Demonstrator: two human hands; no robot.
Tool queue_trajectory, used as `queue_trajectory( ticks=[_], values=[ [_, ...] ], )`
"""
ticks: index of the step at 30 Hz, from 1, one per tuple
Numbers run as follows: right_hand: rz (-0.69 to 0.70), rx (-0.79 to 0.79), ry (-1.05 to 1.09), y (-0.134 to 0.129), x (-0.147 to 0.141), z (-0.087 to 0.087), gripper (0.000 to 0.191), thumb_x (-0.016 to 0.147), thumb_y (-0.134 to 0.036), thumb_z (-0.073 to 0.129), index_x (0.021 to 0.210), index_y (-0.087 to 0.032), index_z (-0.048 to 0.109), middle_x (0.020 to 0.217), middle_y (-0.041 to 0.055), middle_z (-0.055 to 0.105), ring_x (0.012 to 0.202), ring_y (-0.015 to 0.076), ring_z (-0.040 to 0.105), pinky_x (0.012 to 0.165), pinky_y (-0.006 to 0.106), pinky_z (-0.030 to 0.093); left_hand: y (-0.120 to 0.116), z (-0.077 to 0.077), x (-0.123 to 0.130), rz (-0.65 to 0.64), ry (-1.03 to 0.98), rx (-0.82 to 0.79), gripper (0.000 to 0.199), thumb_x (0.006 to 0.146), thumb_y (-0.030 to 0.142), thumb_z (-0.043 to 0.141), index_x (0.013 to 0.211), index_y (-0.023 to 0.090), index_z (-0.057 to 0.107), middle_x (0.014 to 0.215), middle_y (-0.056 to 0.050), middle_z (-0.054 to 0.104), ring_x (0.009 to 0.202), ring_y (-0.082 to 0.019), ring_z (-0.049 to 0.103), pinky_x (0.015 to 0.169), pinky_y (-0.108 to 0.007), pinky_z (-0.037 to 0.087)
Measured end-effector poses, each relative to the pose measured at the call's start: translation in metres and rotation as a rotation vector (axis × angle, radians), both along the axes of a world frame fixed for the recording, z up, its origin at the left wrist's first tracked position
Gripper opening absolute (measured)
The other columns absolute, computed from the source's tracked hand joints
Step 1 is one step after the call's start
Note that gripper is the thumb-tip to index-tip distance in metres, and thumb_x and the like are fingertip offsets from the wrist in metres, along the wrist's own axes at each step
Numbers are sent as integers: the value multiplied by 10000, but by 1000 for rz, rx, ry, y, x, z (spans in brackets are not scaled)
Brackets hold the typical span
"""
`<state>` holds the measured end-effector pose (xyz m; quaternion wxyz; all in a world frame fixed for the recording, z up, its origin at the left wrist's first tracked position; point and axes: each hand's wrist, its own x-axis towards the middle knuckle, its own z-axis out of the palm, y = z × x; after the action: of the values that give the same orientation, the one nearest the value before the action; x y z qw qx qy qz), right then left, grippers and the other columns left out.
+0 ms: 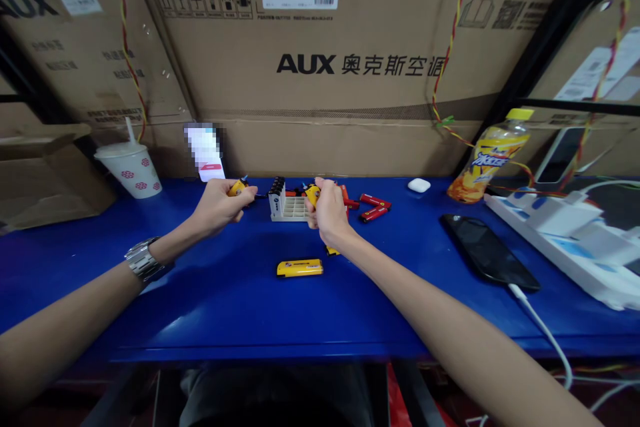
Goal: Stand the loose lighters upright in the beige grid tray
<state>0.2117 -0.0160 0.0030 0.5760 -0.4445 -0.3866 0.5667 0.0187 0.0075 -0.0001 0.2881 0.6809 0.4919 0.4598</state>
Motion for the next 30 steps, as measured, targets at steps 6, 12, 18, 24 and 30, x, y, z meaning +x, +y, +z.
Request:
queue_trajectory(
  ticks=[6, 12, 18, 24, 30],
  values=[
    [4, 14, -14, 1, 1, -2, 346, 904, -389, 237, 597, -249, 313, 348, -70, 245, 302, 87, 152, 326, 240, 143, -1, 2, 0, 20, 32, 1, 337, 747, 357, 604, 517, 184, 429, 399, 60, 363, 311, -42, 347, 318, -198, 232],
    [104, 83, -138, 4, 6, -8, 494, 893, -528, 217, 504, -242, 319, 339, -60, 218, 309, 80, 161, 339, 244, 158, -1, 4, -1, 25, 57, 3, 359, 708, 389, 645, 521, 193, 410, 400, 55, 365, 351, -59, 347, 348, -215, 221],
    [188, 255, -272, 9, 8, -12, 416, 863, -548, 383, 621, -216, 450, 373, -71, 304, 343, 78, 233, 370, 232, 193, 2, 1, -2, 53, 114, 49, 364, 683, 368, 640, 514, 200, 364, 406, 64, 342, 369, -61, 331, 375, -222, 193],
    [111, 572, -632, 29, 15, -20, 207, 830, -388, 558, 937, -219, 502, 676, -24, 559, 564, 108, 460, 528, 236, 359, 2, 3, -1, 77, 189, 47, 363, 694, 385, 619, 514, 200, 364, 407, 59, 348, 380, -64, 322, 388, -229, 194],
    [70, 733, -783, 64, 21, -26, 285, 821, -406, 577, 970, -172, 646, 720, -5, 554, 603, 117, 462, 577, 257, 370, 3, 3, -3, 60, 274, 86, 380, 719, 388, 601, 497, 198, 359, 401, 52, 360, 392, -68, 317, 393, -231, 192]
  ],
)
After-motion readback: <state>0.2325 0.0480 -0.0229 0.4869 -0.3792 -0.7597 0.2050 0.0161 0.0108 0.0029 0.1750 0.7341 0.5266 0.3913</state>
